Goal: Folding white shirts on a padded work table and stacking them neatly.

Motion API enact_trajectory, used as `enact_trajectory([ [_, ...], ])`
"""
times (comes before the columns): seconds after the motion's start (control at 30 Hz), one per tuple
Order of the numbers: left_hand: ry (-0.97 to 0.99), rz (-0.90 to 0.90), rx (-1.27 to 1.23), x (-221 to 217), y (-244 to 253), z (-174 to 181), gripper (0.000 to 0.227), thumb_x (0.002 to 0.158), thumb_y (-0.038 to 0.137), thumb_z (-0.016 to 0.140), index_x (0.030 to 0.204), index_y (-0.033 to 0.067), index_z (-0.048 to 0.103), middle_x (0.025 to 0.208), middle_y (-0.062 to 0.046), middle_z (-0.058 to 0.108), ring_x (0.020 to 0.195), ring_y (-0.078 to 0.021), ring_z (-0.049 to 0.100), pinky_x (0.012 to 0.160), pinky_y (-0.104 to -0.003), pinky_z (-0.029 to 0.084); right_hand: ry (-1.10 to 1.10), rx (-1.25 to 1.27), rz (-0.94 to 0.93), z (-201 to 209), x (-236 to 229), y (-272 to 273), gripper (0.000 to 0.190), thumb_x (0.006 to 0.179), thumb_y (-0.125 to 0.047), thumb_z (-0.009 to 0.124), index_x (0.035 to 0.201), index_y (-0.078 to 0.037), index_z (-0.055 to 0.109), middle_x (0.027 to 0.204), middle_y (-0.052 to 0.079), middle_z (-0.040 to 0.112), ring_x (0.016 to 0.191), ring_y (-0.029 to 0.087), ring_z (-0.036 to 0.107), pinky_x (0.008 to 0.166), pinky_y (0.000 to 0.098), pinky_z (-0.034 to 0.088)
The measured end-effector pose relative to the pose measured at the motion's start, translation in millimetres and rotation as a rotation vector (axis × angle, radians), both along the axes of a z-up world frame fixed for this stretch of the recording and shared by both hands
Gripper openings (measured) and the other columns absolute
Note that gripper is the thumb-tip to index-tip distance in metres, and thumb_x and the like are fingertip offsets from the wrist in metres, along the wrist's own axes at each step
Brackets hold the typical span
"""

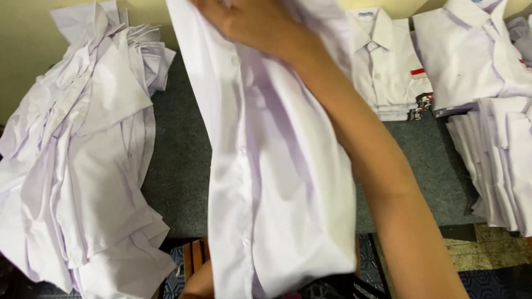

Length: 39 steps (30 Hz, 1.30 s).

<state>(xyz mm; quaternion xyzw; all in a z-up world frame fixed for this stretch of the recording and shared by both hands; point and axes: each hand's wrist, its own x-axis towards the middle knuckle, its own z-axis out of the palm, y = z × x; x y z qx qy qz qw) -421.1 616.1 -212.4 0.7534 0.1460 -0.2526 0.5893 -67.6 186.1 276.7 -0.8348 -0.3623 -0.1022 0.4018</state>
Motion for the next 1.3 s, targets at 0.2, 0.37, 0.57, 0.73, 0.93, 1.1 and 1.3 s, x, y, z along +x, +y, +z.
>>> enact_trajectory([
  [0.2,0.069,0.118,-0.083,-46.0,21.3,3.3,0.098,0.056,-0.003,0.073,0.143,0.0067,0.029,0.127,-0.012,0.035,0.109,-0.0316,0.048,0.086,-0.047,0.051,0.331,-0.119,0.108,-111.6,62.5,-0.7,0.083,0.113,-0.044,0.050,0.166,-0.013,-0.005,0.091,-0.001,0.043,0.081,0.011,0.043,0.077,0.0269,0.040],
  [0.37,0.115,0.206,-0.160,-83.3,19.4,-14.2,0.089,0.060,-0.001,0.072,0.141,0.0071,0.035,0.122,-0.012,0.041,0.104,-0.0315,0.051,0.083,-0.047,0.051,0.317,-0.143,0.095,-141.5,15.9,-28.9,0.036,0.103,-0.018,0.057,0.127,0.008,0.063,0.104,0.039,0.069,0.103,0.058,0.064,0.093,0.0637,0.048],
  [0.57,0.173,0.257,-0.261,-66.5,29.9,-31.4,0.080,0.064,0.001,0.071,0.139,0.0076,0.043,0.115,-0.013,0.048,0.098,-0.0314,0.054,0.079,-0.047,0.051,0.325,0.068,-0.071,-192.1,-6.6,-93.5,0.025,0.105,-0.005,0.056,0.123,-0.006,0.073,0.108,0.015,0.075,0.107,0.031,0.071,0.090,0.0428,0.059],
  [0.73,0.228,0.290,-0.340,-28.9,26.7,-31.1,0.072,0.068,0.002,0.070,0.137,0.0080,0.049,0.110,-0.014,0.054,0.093,-0.0312,0.057,0.076,-0.047,0.052,0.340,0.064,-0.280,-189.0,-48.1,-147.0,0.023,0.106,-0.015,0.059,0.123,-0.011,0.073,0.104,0.012,0.077,0.100,0.025,0.072,0.084,0.0396,0.058],
  [0.93,0.291,0.351,-0.420,44.3,0.1,33.5,0.064,0.072,0.004,0.068,0.134,0.0085,0.057,0.103,-0.014,0.061,0.087,-0.0311,0.061,0.073,-0.047,0.052,0.679,-0.045,-0.466,-169.5,-102.8,-176.3,0.032,0.106,-0.026,0.060,0.106,0.002,0.076,0.089,0.025,0.076,0.080,0.034,0.074,0.066,0.0421,0.062],
  [1.1,0.342,0.397,-0.479,93.7,-55.8,128.0,0.058,0.075,0.005,0.068,0.133,0.0089,0.062,0.099,-0.015,0.066,0.083,-0.0309,0.063,0.071,-0.047,0.052,0.977,-0.126,-0.702,-168.7,-116.0,-163.0,0.053,0.101,-0.045,0.055,0.105,0.005,0.071,0.089,0.022,0.077,0.069,0.030,0.075,0.068,0.0366,0.064],
  [1.3,0.417,0.123,-0.473,98.9,-103.3,186.6,0.067,0.069,-0.002,0.069,0.135,-0.0024,0.062,0.119,-0.025,0.075,0.101,-0.0389,0.072,0.088,-0.053,0.059,0.761,0.096,-0.583,-206.0,-107.0,-154.5,0.051,0.099,-0.044,0.048,0.140,-0.015,0.060,0.141,0.006,0.065,0.129,0.023,0.061,0.104,0.0391,0.045],
])
